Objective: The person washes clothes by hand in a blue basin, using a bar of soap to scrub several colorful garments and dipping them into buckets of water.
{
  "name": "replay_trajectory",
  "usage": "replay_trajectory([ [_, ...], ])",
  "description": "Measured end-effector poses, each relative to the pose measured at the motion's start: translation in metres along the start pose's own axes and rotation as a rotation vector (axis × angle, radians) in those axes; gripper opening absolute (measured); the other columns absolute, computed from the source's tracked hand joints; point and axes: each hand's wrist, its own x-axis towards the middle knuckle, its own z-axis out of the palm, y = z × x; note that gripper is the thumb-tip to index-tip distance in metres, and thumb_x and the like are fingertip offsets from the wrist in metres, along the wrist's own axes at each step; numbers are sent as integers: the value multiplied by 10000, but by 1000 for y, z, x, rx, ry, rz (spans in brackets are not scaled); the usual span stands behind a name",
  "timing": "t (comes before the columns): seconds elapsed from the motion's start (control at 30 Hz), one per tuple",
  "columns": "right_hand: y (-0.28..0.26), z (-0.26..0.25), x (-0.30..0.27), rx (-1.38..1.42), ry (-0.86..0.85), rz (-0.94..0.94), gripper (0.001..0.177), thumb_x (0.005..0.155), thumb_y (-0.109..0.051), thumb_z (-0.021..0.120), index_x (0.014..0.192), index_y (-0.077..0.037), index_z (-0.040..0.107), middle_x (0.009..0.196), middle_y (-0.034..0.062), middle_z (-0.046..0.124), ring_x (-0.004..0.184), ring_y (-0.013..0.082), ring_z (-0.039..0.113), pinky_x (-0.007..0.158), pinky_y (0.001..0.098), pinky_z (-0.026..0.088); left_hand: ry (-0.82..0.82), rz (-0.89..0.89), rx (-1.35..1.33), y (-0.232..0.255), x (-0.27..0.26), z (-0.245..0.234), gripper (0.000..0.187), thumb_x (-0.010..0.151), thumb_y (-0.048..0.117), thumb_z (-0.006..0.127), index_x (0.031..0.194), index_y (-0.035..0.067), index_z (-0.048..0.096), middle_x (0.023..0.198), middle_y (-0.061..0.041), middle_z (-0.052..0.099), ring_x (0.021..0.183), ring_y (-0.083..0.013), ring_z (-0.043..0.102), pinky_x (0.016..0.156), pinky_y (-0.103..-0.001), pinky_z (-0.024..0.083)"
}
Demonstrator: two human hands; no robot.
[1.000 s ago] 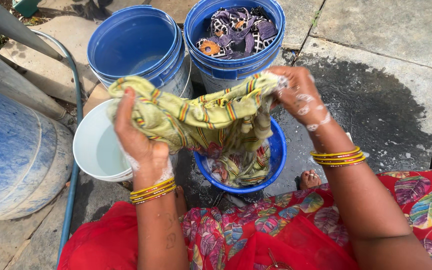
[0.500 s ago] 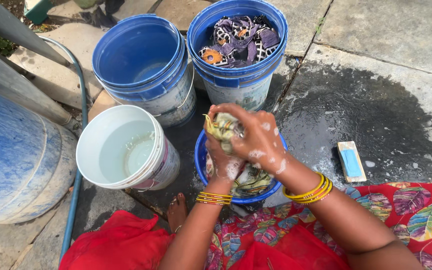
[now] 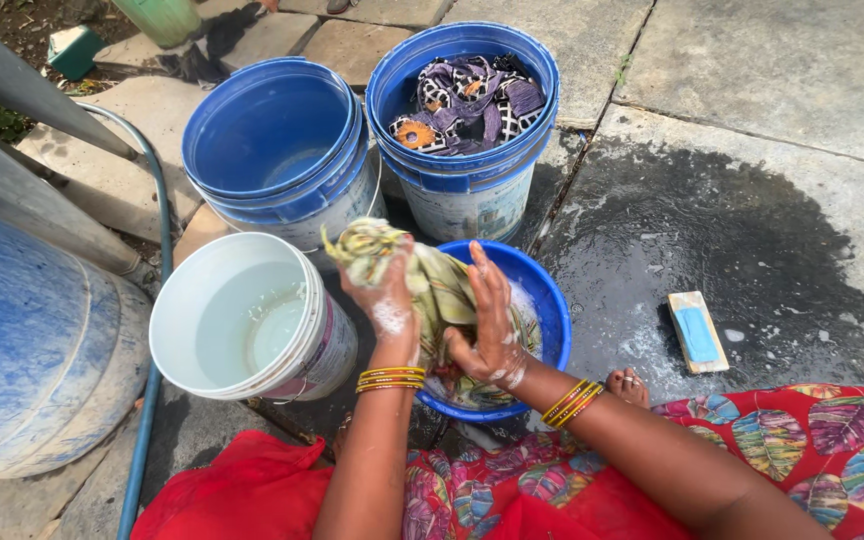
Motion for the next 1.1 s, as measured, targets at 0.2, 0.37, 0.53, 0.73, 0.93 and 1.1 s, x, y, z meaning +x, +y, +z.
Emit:
replay_trajectory([
  [0.2,-5,45,-12,108,100,392,1284,737,-429,796,1630,-75,-58,1646,355,154,1510,471,225,1217,534,178,141,-357,-150,-6,-40,12,555,830,12,780,1330,-9,540,1189,-123,667,997,-199,690,859,-336,586],
  [0.37,51,82,-27,1108,221,685,1155,794,-339,848,1629,-168,67,1452,253,450,1295,360,486,1160,579,324,-9,-573,-232,-14,-49,-2,541,793,55,797,1277,-53,580,1138,-145,679,967,-248,701,838,-371,600],
  [0.53,92,74,-37,-227,-315,7,715,751,-242,837,1360,-97,494,1340,133,608,1241,319,560,1081,533,403,-475,-51,5,-37,-32,-32,763,657,153,903,1295,26,504,1185,-95,669,1071,-186,681,936,-343,580],
  [0.73,46,33,-6,1008,-498,971,711,843,-151,803,1490,-43,528,1326,249,650,989,368,615,865,607,499,-789,-650,-565,-40,-6,-58,745,691,293,922,1306,20,602,1197,-110,700,1084,-217,701,989,-407,585],
  [0.93,84,47,-43,508,-558,158,763,724,-133,853,1426,-9,582,1331,180,672,1201,302,631,1017,462,482,-598,-930,-153,-53,3,-58,849,703,452,927,1344,19,577,1214,-106,689,1114,-243,676,1041,-434,522],
  [1.1,79,28,-28,1311,-251,1173,724,667,-141,751,1345,2,542,1127,145,696,928,264,726,842,433,619,-683,-849,-281,-87,-11,-70,1084,642,629,883,1485,93,463,1429,-69,598,1301,-206,608,1137,-405,455],
])
